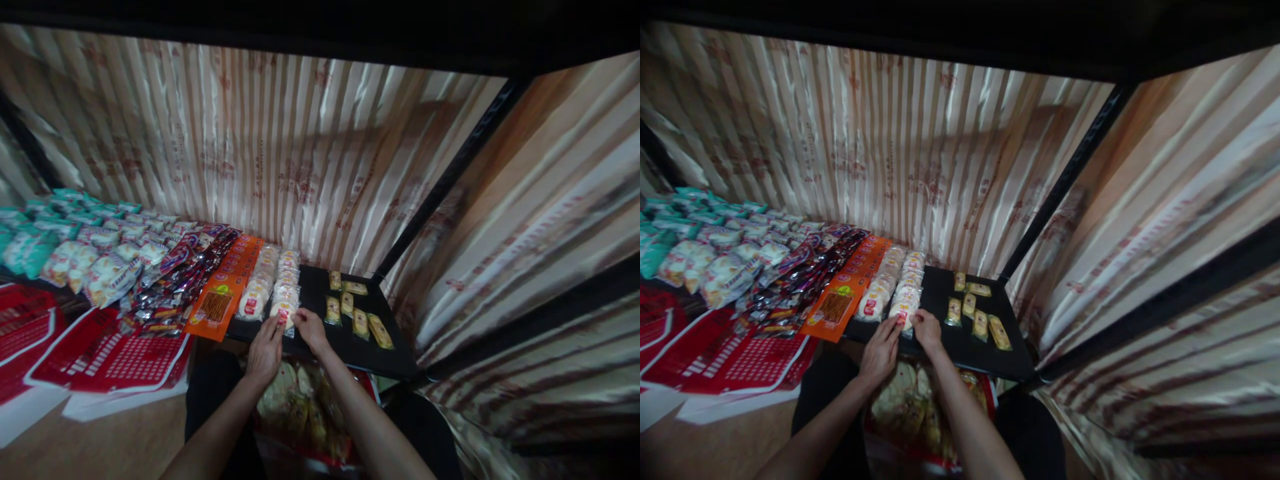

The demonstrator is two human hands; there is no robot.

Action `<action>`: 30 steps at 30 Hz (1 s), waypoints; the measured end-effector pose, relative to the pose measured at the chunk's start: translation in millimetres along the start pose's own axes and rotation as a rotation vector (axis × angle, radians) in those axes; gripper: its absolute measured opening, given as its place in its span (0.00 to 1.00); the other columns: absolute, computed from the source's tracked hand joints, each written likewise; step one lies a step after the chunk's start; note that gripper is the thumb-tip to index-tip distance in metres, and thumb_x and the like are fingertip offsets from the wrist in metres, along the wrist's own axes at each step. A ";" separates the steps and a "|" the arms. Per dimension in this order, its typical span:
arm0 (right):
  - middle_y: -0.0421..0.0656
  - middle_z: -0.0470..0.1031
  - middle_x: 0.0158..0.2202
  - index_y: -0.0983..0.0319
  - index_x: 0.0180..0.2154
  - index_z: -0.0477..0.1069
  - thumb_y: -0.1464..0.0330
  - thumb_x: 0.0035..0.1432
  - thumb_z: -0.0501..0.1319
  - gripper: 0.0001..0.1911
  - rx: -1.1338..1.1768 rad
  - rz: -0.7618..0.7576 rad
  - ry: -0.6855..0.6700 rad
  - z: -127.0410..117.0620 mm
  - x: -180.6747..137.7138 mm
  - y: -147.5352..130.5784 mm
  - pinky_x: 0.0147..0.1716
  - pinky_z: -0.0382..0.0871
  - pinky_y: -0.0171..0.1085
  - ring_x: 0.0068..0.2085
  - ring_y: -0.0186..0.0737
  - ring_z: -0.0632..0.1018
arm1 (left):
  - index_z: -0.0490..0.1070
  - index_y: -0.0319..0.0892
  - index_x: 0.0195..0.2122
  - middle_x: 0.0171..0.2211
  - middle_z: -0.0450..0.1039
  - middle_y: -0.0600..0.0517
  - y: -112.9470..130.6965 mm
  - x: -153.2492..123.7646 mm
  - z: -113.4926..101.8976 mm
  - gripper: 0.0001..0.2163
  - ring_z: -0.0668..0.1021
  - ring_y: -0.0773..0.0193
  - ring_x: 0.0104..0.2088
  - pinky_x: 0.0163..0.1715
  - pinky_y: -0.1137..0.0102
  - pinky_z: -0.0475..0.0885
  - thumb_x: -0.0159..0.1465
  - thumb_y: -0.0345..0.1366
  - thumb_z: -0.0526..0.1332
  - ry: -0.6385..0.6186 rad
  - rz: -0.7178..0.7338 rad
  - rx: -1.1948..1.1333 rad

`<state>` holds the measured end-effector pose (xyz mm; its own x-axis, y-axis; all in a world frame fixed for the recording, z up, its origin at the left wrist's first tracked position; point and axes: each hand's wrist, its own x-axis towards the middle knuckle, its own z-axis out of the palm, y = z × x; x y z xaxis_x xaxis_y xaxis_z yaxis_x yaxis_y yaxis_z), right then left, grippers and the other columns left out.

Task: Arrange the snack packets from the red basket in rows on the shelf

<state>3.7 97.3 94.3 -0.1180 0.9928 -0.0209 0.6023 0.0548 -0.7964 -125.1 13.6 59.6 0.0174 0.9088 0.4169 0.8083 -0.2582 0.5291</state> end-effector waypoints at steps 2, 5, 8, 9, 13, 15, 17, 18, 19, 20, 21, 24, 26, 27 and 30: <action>0.39 0.75 0.28 0.60 0.32 0.73 0.65 0.50 0.56 0.10 -0.033 0.014 0.020 1.8 3.3 -0.6 0.30 0.63 0.32 0.30 0.36 0.74 | 0.64 0.42 0.54 0.57 0.62 0.47 -0.4 1.9 3.4 0.22 0.62 0.56 0.58 0.57 0.59 0.61 0.59 0.25 0.47 -0.015 -0.016 0.017; 0.41 0.76 0.32 0.61 0.36 0.71 0.67 0.50 0.57 0.10 -0.102 0.050 0.081 6.3 5.9 -0.5 0.32 0.64 0.32 0.33 0.36 0.75 | 0.64 0.40 0.53 0.56 0.63 0.47 -0.6 5.0 5.7 0.21 0.62 0.56 0.57 0.57 0.59 0.61 0.59 0.26 0.46 -0.017 -0.030 0.037; 0.43 0.75 0.33 0.62 0.39 0.69 0.67 0.51 0.56 0.12 -0.138 0.052 0.115 10.4 4.9 -1.0 0.34 0.65 0.33 0.33 0.36 0.75 | 0.65 0.38 0.53 0.56 0.63 0.46 -0.4 6.8 5.8 0.21 0.62 0.56 0.57 0.57 0.59 0.60 0.59 0.25 0.46 -0.023 -0.024 0.037; 0.44 0.75 0.33 0.63 0.39 0.69 0.67 0.52 0.56 0.12 -0.135 0.049 0.118 11.3 3.8 -1.4 0.34 0.65 0.33 0.33 0.36 0.75 | 0.65 0.38 0.53 0.56 0.63 0.46 -0.4 6.8 5.8 0.21 0.62 0.56 0.57 0.57 0.59 0.60 0.59 0.25 0.47 -0.027 -0.022 0.038; 0.45 0.74 0.35 0.65 0.41 0.67 0.64 0.53 0.54 0.15 -0.025 0.031 0.192 12.2 -8.8 -1.3 0.34 0.67 0.34 0.32 0.36 0.75 | 0.62 0.37 0.55 0.57 0.61 0.45 -1.1 3.7 5.3 0.21 0.59 0.55 0.59 0.57 0.57 0.59 0.60 0.26 0.47 -0.025 -0.007 0.043; 0.47 0.73 0.36 0.65 0.42 0.67 0.62 0.55 0.52 0.17 0.068 -0.011 0.268 10.9 -22.7 3.5 0.36 0.68 0.35 0.34 0.37 0.74 | 0.61 0.37 0.55 0.57 0.61 0.45 -0.5 0.4 3.1 0.21 0.59 0.56 0.59 0.58 0.58 0.59 0.60 0.27 0.46 -0.007 0.023 0.037; 0.46 0.73 0.36 0.64 0.43 0.66 0.60 0.57 0.49 0.18 0.173 -0.053 0.309 8.2 -42.3 14.5 0.36 0.68 0.35 0.34 0.37 0.75 | 0.63 0.38 0.53 0.55 0.63 0.45 2.3 -4.2 -0.9 0.20 0.61 0.57 0.58 0.57 0.59 0.60 0.60 0.26 0.47 -0.004 0.062 0.023; 0.46 0.73 0.36 0.64 0.43 0.66 0.60 0.57 0.48 0.18 0.221 -0.059 0.312 6.5 -53.7 22.6 0.36 0.69 0.35 0.34 0.36 0.75 | 0.65 0.39 0.52 0.52 0.65 0.45 4.8 -7.2 -3.0 0.20 0.63 0.57 0.56 0.56 0.59 0.61 0.59 0.26 0.47 -0.016 0.083 0.014; 0.45 0.73 0.35 0.63 0.43 0.66 0.60 0.58 0.48 0.18 0.256 -0.056 0.295 4.7 -65.4 32.2 0.34 0.69 0.34 0.32 0.36 0.75 | 0.67 0.39 0.49 0.49 0.67 0.45 7.9 -10.8 -4.6 0.18 0.65 0.58 0.54 0.55 0.59 0.63 0.59 0.26 0.47 -0.039 0.105 0.008; 0.45 0.74 0.35 0.63 0.42 0.66 0.60 0.58 0.48 0.18 0.266 -0.053 0.269 2.9 -77.0 43.0 0.34 0.69 0.34 0.32 0.35 0.75 | 0.68 0.40 0.47 0.46 0.69 0.45 11.6 -15.0 -5.3 0.17 0.66 0.58 0.51 0.53 0.60 0.64 0.60 0.26 0.47 -0.075 0.128 0.005; 0.45 0.74 0.35 0.63 0.41 0.67 0.60 0.58 0.48 0.17 0.248 -0.042 0.249 1.2 -87.9 54.6 0.33 0.69 0.34 0.32 0.36 0.75 | 0.69 0.40 0.45 0.44 0.70 0.45 15.5 -19.7 -4.6 0.16 0.68 0.58 0.49 0.50 0.60 0.66 0.60 0.27 0.47 -0.123 0.159 0.006; 0.45 0.76 0.33 0.62 0.39 0.69 0.62 0.58 0.47 0.17 0.080 0.032 0.162 -1.3 -112.0 87.8 0.36 0.69 0.35 0.34 0.38 0.76 | 0.70 0.40 0.42 0.42 0.70 0.45 26.5 -36.0 7.7 0.13 0.69 0.58 0.46 0.47 0.62 0.68 0.61 0.29 0.48 -0.330 0.286 -0.010; 0.49 0.76 0.39 0.64 0.41 0.70 0.67 0.56 0.48 0.16 -0.060 0.091 0.118 -0.3 -119.0 104.4 0.42 0.68 0.37 0.40 0.41 0.76 | 0.68 0.42 0.44 0.45 0.70 0.45 30.3 -46.1 22.7 0.13 0.69 0.59 0.48 0.49 0.63 0.67 0.61 0.30 0.50 -0.482 0.352 -0.038; 0.51 0.76 0.42 0.65 0.43 0.70 0.70 0.55 0.48 0.17 -0.122 0.125 0.093 1.0 -120.0 110.4 0.45 0.66 0.37 0.43 0.42 0.76 | 0.67 0.42 0.46 0.48 0.68 0.45 30.8 -50.1 30.9 0.14 0.68 0.59 0.50 0.51 0.63 0.66 0.60 0.29 0.50 -0.536 0.356 -0.033; 0.53 0.74 0.46 0.67 0.47 0.69 0.74 0.51 0.49 0.21 -0.230 0.200 0.024 7.0 -116.2 121.3 0.49 0.64 0.38 0.47 0.44 0.74 | 0.65 0.40 0.50 0.55 0.64 0.43 28.2 -57.1 53.3 0.18 0.65 0.56 0.56 0.55 0.60 0.62 0.58 0.28 0.52 -0.634 0.310 0.012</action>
<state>84.9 -12.2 -4.1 0.0382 0.9884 -0.1473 0.7750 -0.1224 -0.6200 -72.0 -28.1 11.3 0.5844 0.8107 0.0344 0.7171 -0.5358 0.4458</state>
